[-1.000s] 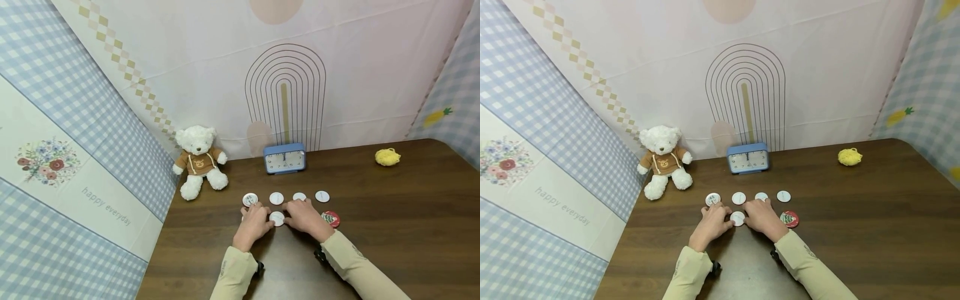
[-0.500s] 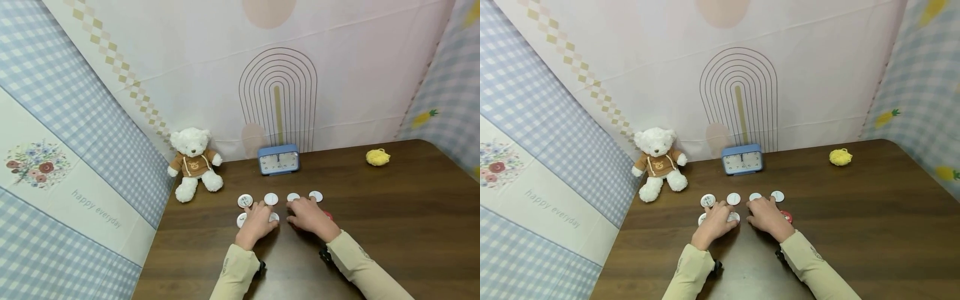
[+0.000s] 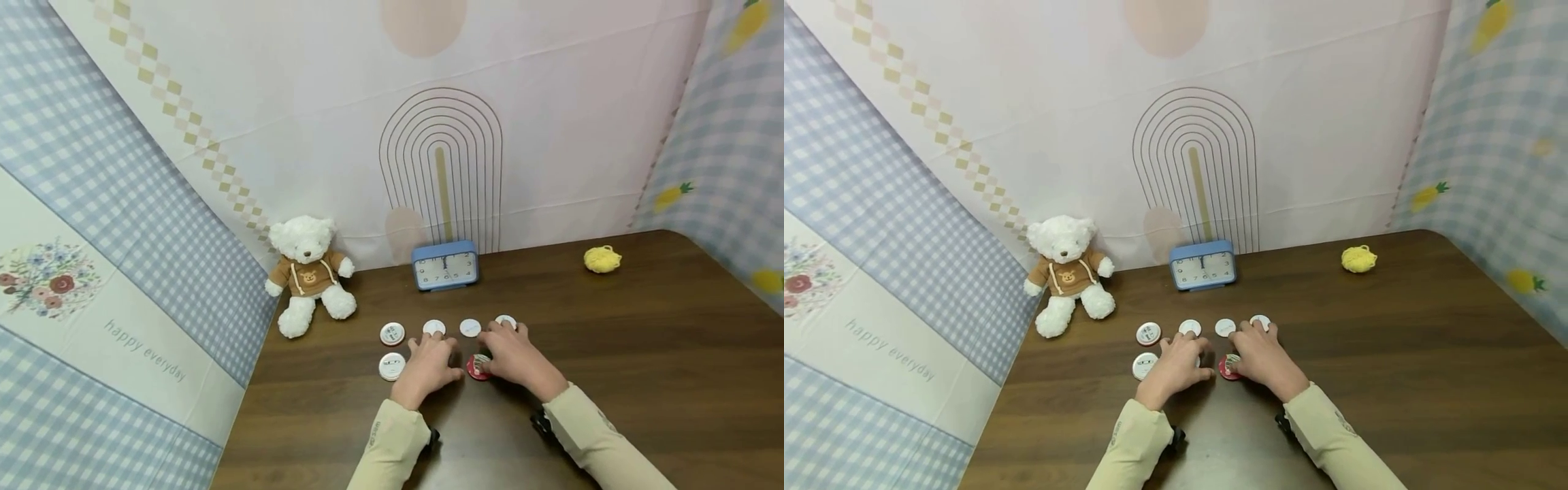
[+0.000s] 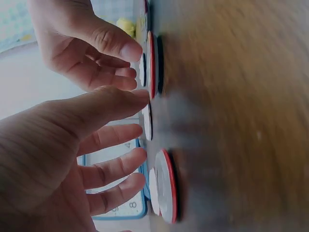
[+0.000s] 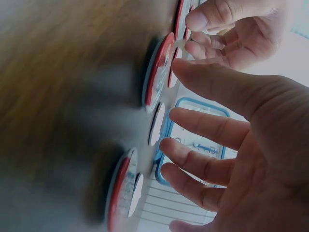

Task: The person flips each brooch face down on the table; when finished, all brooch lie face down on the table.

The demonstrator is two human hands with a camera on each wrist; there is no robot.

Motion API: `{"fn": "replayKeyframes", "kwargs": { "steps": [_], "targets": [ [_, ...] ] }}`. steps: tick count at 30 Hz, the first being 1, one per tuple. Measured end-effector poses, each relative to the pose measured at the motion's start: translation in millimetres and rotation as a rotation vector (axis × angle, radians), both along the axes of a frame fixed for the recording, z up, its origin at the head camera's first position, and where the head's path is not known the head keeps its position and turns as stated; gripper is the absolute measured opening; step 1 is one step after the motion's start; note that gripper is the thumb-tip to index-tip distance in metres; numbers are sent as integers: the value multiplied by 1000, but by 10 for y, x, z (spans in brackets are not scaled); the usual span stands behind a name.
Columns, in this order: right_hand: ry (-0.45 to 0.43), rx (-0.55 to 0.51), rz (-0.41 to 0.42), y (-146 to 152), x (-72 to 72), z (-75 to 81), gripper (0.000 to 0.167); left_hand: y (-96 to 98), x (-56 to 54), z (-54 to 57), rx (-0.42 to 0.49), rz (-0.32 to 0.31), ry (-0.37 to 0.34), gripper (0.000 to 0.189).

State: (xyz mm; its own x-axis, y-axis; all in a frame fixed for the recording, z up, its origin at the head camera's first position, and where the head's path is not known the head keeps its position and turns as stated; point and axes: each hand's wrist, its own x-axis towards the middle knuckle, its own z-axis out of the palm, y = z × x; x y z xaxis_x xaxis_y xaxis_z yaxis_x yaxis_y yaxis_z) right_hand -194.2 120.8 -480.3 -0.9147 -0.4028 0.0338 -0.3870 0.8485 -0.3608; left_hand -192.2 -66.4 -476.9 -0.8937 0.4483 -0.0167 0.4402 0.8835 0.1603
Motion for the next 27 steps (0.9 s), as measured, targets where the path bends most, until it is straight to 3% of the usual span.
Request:
{"fn": "replayKeyframes", "kwargs": {
  "steps": [5,16,27],
  "targets": [
    [-46,-3,-5,36,34,-28,35,70,20,-14,-21,-21,-3,42],
    [-53,19,37,118,74,-6,36,175,17,-23,-22,-57,10,45],
    [-85,21,41,138,77,-17,36,195,21,-19,-16,-106,10,32]
  ]
}}
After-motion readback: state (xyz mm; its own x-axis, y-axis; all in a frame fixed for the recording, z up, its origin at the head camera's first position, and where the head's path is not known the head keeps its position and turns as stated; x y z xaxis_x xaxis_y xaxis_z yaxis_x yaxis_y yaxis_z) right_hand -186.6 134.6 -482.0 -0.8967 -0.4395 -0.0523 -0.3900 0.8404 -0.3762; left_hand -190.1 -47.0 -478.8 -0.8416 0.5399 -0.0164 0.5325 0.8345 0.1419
